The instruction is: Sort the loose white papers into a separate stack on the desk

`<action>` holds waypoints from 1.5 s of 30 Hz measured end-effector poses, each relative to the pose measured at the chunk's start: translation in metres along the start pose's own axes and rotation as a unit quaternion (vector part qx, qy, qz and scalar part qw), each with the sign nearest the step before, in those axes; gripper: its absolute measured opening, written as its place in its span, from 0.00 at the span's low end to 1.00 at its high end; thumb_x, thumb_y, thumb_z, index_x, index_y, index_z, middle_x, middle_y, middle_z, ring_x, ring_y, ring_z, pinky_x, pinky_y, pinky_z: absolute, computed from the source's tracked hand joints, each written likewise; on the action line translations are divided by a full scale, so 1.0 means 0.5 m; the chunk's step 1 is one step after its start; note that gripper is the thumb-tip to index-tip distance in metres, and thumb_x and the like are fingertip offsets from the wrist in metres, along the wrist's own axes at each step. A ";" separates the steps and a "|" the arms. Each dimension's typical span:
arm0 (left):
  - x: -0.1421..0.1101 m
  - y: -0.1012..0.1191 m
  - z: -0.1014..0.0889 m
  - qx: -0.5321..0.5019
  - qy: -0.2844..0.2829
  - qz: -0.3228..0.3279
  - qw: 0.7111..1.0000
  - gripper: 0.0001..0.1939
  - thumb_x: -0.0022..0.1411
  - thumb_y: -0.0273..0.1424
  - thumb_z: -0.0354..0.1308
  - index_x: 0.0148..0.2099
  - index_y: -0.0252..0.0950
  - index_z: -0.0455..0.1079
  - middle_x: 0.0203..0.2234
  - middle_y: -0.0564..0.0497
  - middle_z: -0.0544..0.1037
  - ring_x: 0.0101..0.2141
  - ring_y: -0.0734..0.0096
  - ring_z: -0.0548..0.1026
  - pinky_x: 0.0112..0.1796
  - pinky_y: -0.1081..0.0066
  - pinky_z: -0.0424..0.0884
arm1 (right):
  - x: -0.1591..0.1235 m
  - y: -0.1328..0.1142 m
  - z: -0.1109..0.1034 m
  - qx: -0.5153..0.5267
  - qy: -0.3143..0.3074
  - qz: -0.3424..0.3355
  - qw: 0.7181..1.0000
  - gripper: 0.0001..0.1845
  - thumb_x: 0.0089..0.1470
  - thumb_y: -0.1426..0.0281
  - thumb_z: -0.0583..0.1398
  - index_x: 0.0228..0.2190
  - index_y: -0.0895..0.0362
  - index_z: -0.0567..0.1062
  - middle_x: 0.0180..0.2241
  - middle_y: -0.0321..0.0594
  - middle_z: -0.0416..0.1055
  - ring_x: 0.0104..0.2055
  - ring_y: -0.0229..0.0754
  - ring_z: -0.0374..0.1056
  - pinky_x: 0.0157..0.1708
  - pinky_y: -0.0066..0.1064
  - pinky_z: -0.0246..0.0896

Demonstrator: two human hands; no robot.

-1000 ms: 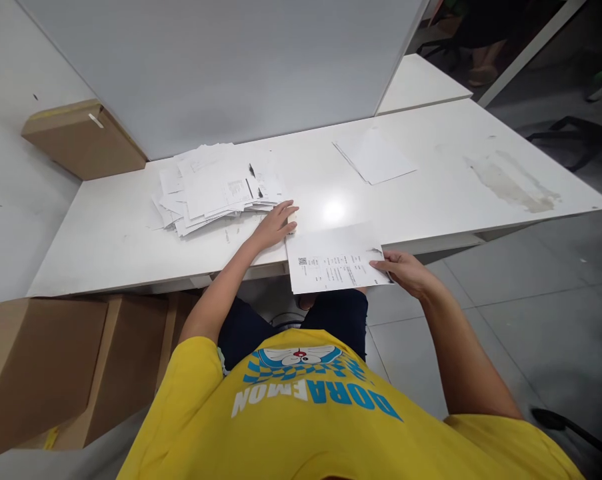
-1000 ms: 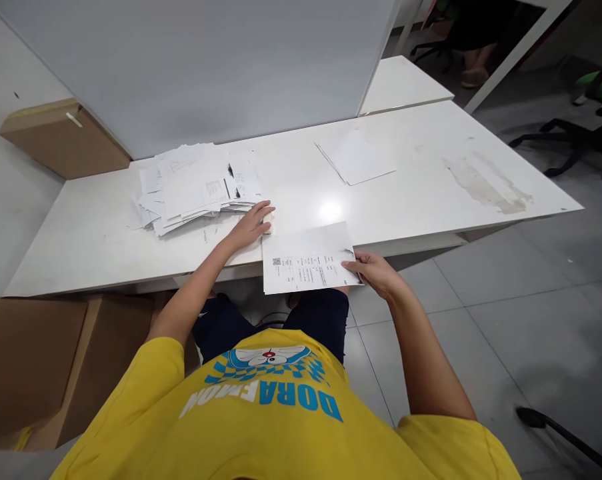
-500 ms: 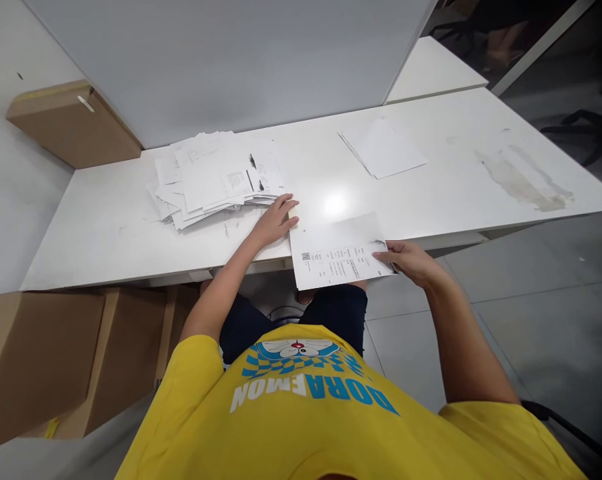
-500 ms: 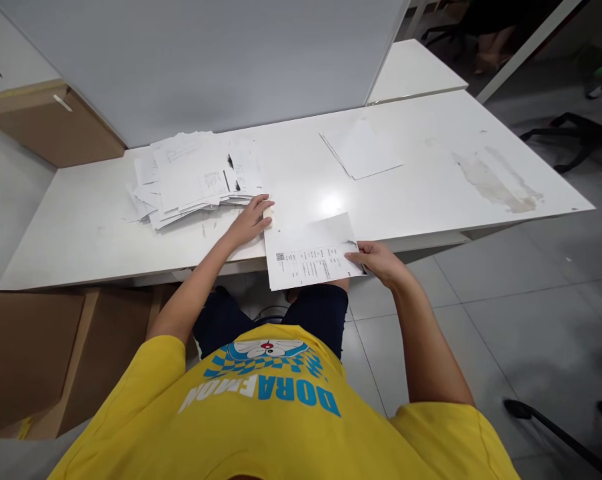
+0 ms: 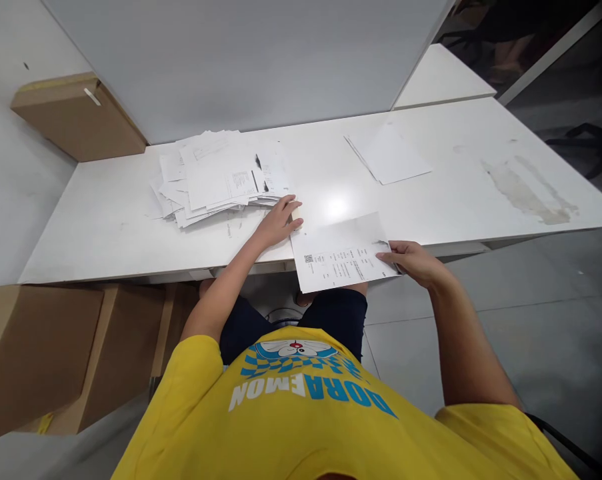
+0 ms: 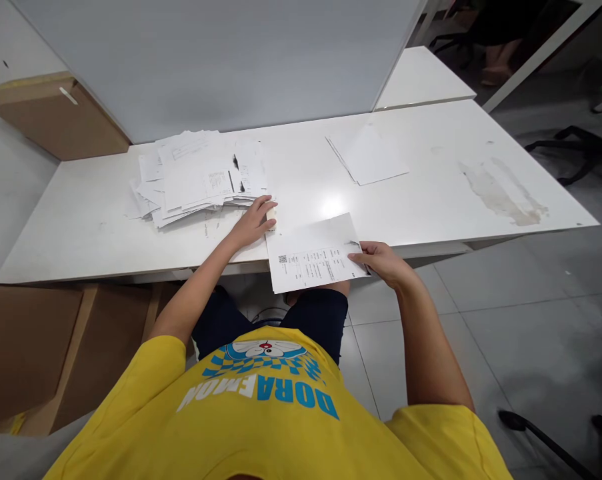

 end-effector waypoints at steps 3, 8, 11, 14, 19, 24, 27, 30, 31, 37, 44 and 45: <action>-0.001 0.000 0.000 0.001 -0.002 -0.002 1.000 0.31 0.67 0.57 0.38 0.64 0.47 0.56 0.67 0.45 0.53 0.66 0.54 0.56 0.59 0.54 0.63 | 0.008 0.000 -0.005 -0.002 0.002 -0.007 1.000 0.15 0.38 0.64 0.71 0.31 0.55 0.80 0.31 0.42 0.79 0.37 0.47 0.75 0.34 0.33 0.72; -0.001 0.001 0.002 0.003 -0.013 -0.008 1.000 0.32 0.67 0.57 0.37 0.64 0.46 0.56 0.68 0.45 0.52 0.65 0.54 0.57 0.59 0.55 0.64 | 0.011 -0.003 -0.010 0.005 -0.003 -0.002 1.000 0.16 0.36 0.64 0.72 0.30 0.55 0.80 0.31 0.41 0.79 0.37 0.46 0.75 0.34 0.32 0.72; -0.001 0.002 0.001 0.002 -0.010 -0.004 1.000 0.33 0.67 0.57 0.38 0.64 0.45 0.56 0.68 0.44 0.52 0.65 0.53 0.58 0.58 0.55 0.65 | 0.007 -0.008 -0.012 0.015 -0.007 -0.006 1.000 0.17 0.35 0.62 0.73 0.30 0.55 0.80 0.31 0.41 0.79 0.36 0.47 0.75 0.34 0.33 0.72; -0.001 0.001 0.000 0.001 -0.007 -0.004 1.000 0.33 0.67 0.58 0.37 0.64 0.46 0.56 0.68 0.45 0.53 0.65 0.53 0.58 0.58 0.55 0.65 | 0.007 -0.011 -0.016 0.011 0.000 -0.012 1.000 0.18 0.35 0.61 0.73 0.30 0.55 0.80 0.31 0.41 0.79 0.36 0.48 0.75 0.34 0.34 0.72; 0.000 0.000 0.000 -0.003 -0.005 0.000 1.000 0.33 0.67 0.58 0.37 0.64 0.46 0.56 0.68 0.45 0.53 0.65 0.52 0.57 0.60 0.55 0.63 | 0.017 -0.013 -0.013 0.004 -0.004 -0.007 1.000 0.17 0.35 0.62 0.73 0.29 0.55 0.80 0.31 0.41 0.79 0.36 0.47 0.74 0.33 0.33 0.72; 0.000 0.000 0.001 -0.004 -0.011 -0.006 1.000 0.33 0.66 0.59 0.37 0.64 0.46 0.56 0.68 0.45 0.53 0.65 0.52 0.57 0.60 0.55 0.63 | 0.023 -0.016 -0.015 0.013 0.008 0.000 1.000 0.15 0.34 0.63 0.72 0.28 0.56 0.80 0.29 0.41 0.78 0.34 0.45 0.74 0.33 0.33 0.71; 0.000 0.001 0.000 -0.004 -0.012 -0.006 1.000 0.33 0.66 0.59 0.37 0.64 0.47 0.56 0.68 0.46 0.53 0.65 0.52 0.57 0.59 0.54 0.64 | 0.024 -0.010 -0.014 0.006 0.009 0.012 1.000 0.15 0.34 0.63 0.72 0.27 0.56 0.80 0.27 0.42 0.77 0.33 0.47 0.74 0.30 0.34 0.70; -0.001 0.003 -0.001 -0.005 -0.009 -0.005 1.000 0.33 0.67 0.58 0.37 0.64 0.47 0.56 0.68 0.46 0.53 0.65 0.52 0.57 0.59 0.54 0.64 | 0.022 -0.008 -0.013 0.009 0.012 0.014 1.000 0.16 0.33 0.63 0.72 0.26 0.56 0.80 0.27 0.42 0.77 0.33 0.48 0.74 0.29 0.35 0.70; -0.001 0.003 -0.002 -0.005 -0.009 -0.004 1.000 0.33 0.67 0.58 0.38 0.64 0.47 0.56 0.68 0.46 0.53 0.65 0.52 0.58 0.59 0.55 0.64 | 0.021 -0.009 -0.013 0.013 0.014 0.012 1.000 0.16 0.32 0.63 0.73 0.26 0.56 0.80 0.27 0.42 0.77 0.33 0.48 0.74 0.29 0.35 0.70; 0.001 0.004 -0.002 -0.008 -0.004 0.004 1.000 0.32 0.67 0.58 0.38 0.64 0.47 0.57 0.67 0.45 0.54 0.65 0.52 0.58 0.59 0.55 0.64 | 0.021 -0.019 -0.015 0.022 0.024 -0.009 0.999 0.16 0.33 0.63 0.73 0.27 0.56 0.80 0.28 0.41 0.77 0.35 0.48 0.74 0.31 0.34 0.71; 0.001 0.002 -0.001 -0.013 -0.003 0.002 1.000 0.30 0.67 0.57 0.40 0.63 0.48 0.57 0.67 0.46 0.54 0.65 0.52 0.57 0.59 0.54 0.63 | 0.032 -0.019 -0.017 0.011 0.031 -0.008 0.999 0.14 0.35 0.64 0.71 0.27 0.55 0.79 0.29 0.42 0.77 0.35 0.48 0.74 0.33 0.35 0.71; 0.002 0.002 -0.002 -0.014 -0.002 0.002 1.000 0.29 0.68 0.56 0.40 0.63 0.48 0.57 0.67 0.46 0.54 0.65 0.52 0.57 0.59 0.54 0.63 | 0.032 -0.019 -0.017 0.010 0.032 -0.007 0.999 0.13 0.35 0.64 0.71 0.27 0.55 0.79 0.29 0.42 0.77 0.35 0.48 0.74 0.32 0.35 0.71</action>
Point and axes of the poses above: each hand's wrist, its own x-axis towards the middle knuckle, its own z-axis out of the palm, y = z × x, the point moved 9 cm from there along x, towards the middle knuckle
